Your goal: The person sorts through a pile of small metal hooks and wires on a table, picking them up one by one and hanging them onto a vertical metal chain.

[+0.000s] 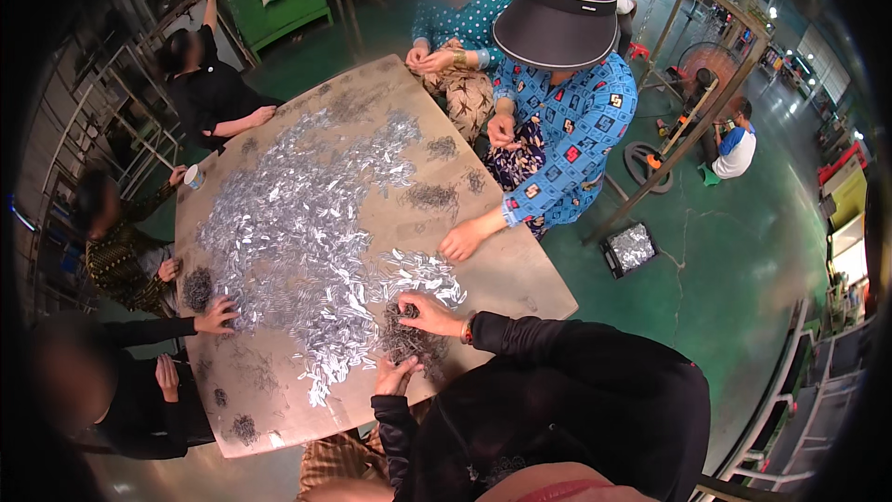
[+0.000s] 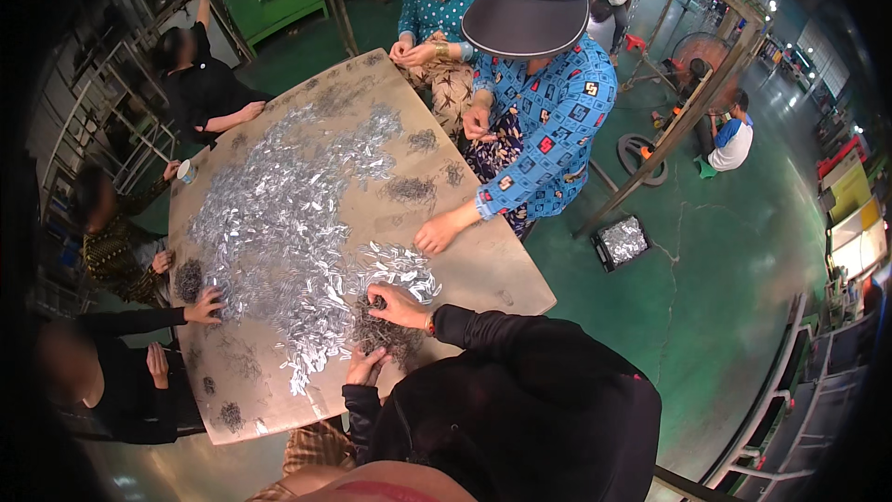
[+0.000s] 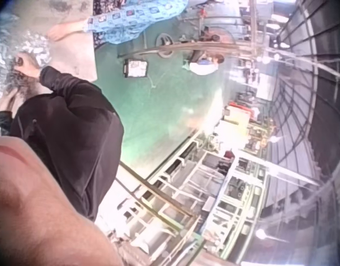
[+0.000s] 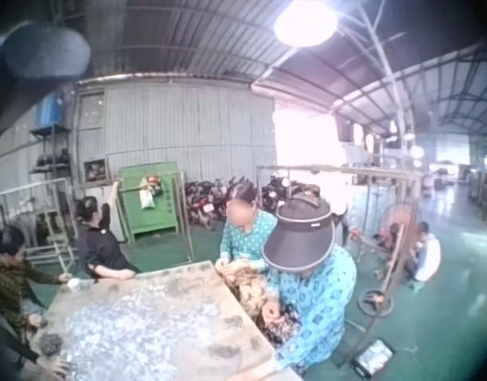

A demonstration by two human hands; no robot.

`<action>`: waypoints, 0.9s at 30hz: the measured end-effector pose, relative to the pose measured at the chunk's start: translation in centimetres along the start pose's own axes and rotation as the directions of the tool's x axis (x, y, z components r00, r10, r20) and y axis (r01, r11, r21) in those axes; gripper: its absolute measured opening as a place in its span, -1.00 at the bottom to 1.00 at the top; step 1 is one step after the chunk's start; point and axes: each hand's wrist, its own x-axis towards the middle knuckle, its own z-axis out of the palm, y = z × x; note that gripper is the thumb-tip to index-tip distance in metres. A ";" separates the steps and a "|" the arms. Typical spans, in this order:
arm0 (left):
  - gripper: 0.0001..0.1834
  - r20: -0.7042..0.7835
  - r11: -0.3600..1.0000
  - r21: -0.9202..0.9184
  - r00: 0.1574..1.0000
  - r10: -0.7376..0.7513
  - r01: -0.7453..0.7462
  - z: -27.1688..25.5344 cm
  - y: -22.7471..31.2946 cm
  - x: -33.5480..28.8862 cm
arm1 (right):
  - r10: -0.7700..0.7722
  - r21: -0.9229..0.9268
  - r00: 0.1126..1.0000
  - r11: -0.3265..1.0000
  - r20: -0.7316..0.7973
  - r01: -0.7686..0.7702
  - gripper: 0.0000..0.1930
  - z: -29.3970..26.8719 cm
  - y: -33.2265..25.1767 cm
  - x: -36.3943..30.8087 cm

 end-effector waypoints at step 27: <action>-0.55 -0.141 0.866 0.334 0.889 0.436 -0.372 -1.7 -2.5 2.5 | -0.067 -0.154 0.993 0.985 0.096 0.081 -0.78 1.2 -2.3 1.8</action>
